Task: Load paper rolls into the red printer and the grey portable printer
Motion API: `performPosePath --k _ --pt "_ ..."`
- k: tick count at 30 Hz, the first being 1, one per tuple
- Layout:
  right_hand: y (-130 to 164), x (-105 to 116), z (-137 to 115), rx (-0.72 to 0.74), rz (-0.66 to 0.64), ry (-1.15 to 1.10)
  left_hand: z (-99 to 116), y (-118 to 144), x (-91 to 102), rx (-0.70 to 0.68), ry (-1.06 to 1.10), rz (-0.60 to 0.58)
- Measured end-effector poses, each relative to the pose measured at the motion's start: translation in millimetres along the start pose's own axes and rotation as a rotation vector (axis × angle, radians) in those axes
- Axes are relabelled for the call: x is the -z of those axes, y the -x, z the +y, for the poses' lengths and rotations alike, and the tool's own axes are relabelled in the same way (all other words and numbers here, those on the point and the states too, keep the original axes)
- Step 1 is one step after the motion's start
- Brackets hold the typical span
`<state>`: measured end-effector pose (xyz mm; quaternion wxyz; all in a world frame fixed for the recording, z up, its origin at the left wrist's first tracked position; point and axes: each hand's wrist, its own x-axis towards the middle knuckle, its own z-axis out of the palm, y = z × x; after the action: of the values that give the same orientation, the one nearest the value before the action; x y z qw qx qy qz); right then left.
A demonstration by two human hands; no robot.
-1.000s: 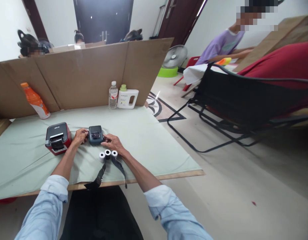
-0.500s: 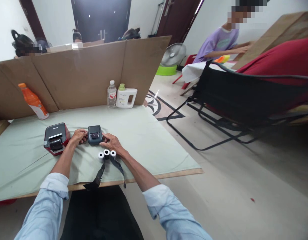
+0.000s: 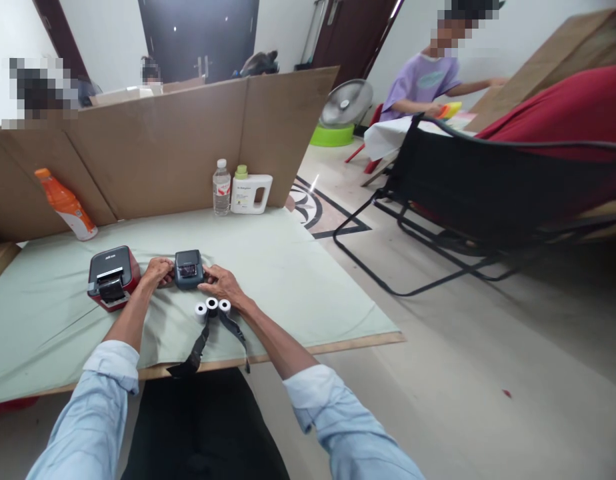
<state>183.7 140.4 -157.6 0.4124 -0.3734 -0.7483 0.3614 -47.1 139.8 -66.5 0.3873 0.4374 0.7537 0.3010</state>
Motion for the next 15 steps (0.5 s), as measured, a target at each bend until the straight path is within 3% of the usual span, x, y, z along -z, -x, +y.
performPosePath --k 15 --pt "0 -1 3 0.02 0.004 -0.01 0 -5 1.9 0.008 0.049 -0.013"
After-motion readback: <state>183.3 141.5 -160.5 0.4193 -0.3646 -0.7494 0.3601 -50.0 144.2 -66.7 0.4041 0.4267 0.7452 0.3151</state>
